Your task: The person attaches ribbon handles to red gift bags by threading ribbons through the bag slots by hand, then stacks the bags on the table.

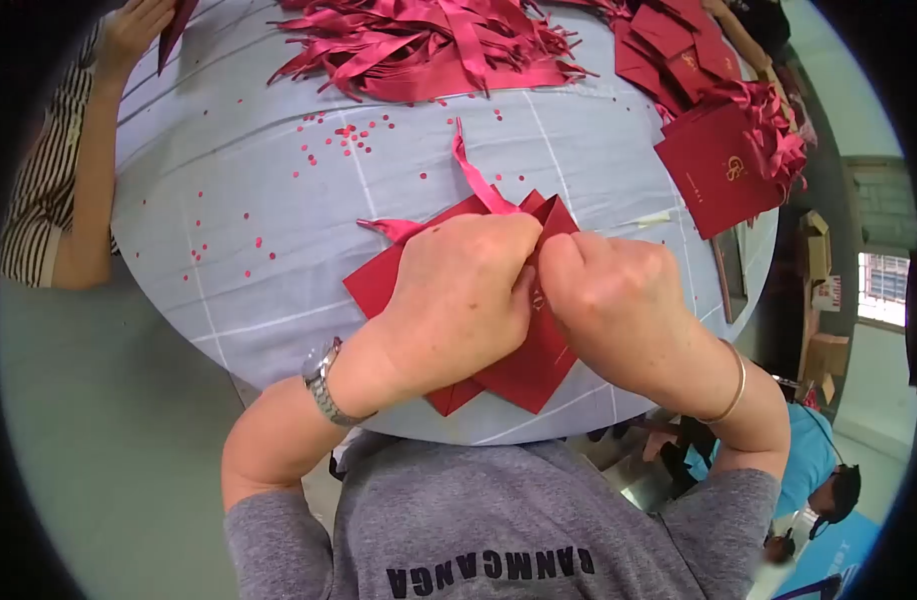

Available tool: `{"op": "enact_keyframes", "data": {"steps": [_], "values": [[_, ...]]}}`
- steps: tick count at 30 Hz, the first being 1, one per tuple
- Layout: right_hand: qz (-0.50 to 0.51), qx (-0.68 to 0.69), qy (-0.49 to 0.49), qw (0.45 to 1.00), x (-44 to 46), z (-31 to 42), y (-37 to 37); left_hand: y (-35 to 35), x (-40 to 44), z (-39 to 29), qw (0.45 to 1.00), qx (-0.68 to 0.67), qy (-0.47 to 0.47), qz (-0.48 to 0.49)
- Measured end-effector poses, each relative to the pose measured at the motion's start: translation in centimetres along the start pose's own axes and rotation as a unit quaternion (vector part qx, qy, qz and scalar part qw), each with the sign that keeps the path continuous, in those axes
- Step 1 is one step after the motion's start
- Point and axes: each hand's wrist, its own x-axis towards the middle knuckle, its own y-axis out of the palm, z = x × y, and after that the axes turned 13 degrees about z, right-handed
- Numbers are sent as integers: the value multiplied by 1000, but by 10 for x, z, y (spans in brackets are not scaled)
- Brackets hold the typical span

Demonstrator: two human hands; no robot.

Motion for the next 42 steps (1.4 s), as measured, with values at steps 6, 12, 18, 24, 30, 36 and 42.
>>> {"op": "enact_keyframes", "data": {"steps": [6,12,18,24,30,36,42], "values": [[-42,-20,-56,997,-4,-16,9,-3,3,7,995,-80,-42,32],[-1,254,94,963,-5,-15,10,9,-2,-3,998,63,15,27],[-12,3,18,1000,-6,-1,12,4,0,0,999,16,14,43],[-25,204,76,976,0,-19,16,-4,5,6,991,-100,-30,78],[-93,307,69,945,-16,-22,34,-26,15,18,934,-276,-86,210],[-3,639,107,761,-36,-43,40,-6,15,27,916,-366,-25,164],[-14,728,91,679,-42,-55,74,-1,13,21,997,-30,0,74]]}}
